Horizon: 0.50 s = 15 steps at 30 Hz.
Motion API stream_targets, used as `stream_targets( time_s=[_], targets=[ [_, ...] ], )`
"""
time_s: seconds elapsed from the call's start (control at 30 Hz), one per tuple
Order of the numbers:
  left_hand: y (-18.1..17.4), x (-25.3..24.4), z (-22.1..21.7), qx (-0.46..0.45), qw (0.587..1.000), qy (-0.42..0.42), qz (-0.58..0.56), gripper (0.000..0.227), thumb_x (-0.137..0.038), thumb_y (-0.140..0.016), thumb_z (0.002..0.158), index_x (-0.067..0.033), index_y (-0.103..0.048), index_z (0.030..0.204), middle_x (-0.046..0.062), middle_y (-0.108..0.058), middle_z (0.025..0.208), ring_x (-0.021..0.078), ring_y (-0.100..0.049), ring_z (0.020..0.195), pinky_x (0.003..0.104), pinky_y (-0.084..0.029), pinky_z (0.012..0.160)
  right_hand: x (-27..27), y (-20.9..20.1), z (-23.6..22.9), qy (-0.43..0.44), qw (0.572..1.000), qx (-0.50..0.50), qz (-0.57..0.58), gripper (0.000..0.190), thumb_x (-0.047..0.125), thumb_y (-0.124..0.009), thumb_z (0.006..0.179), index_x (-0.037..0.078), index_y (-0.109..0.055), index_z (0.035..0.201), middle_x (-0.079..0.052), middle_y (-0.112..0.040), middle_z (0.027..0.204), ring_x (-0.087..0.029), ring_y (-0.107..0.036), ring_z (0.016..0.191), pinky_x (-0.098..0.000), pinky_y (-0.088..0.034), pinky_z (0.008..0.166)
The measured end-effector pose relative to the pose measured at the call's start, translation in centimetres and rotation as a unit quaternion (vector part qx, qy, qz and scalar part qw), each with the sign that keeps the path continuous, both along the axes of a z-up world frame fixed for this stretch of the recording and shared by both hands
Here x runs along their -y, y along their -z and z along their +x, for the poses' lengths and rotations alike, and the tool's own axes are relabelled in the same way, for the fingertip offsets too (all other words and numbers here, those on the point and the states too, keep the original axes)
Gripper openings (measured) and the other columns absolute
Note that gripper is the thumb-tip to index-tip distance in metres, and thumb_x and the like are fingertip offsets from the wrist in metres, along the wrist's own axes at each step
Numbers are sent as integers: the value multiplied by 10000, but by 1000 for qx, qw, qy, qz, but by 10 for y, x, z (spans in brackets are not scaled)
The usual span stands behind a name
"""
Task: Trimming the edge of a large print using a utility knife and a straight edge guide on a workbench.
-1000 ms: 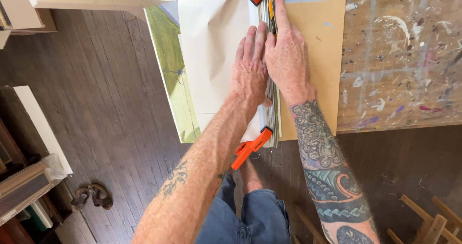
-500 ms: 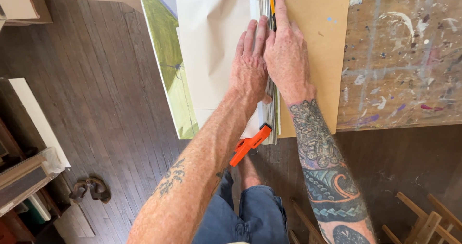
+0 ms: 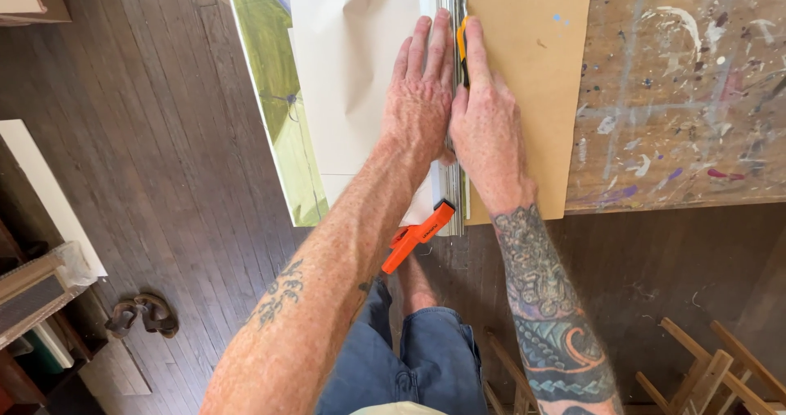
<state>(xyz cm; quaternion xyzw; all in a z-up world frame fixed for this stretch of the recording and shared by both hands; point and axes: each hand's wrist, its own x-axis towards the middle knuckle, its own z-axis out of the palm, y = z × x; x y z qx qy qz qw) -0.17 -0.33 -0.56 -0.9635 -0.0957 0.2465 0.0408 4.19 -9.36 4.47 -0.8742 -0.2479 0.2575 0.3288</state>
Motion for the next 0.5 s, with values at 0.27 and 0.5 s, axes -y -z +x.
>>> stream_targets(
  time_s=[0.27, 0.5],
  targets=[
    [-2, 0, -1, -21, 999, 25, 27, 1558, -734, -802, 486, 3, -89, 1659, 228, 29, 1695, 402, -15, 1570, 465, -119, 1290, 24, -17, -29, 11, 999, -38, -37, 723, -5, -455, 992, 187, -202, 1642, -281, -620, 1347, -533, -600, 1111, -601, -469, 851],
    [2, -1, -2, 7, 999, 21, 27, 1829, -914, -820, 255, 36, -102, 1643, 205, -24, 1699, 375, -75, 1572, 441, -153, 1287, 46, -26, -57, 12, 996, -45, -71, 702, 7, -462, 1034, 183, -202, 1661, -266, -632, 1063, -530, -610, 934, -605, -447, 738]
  ],
)
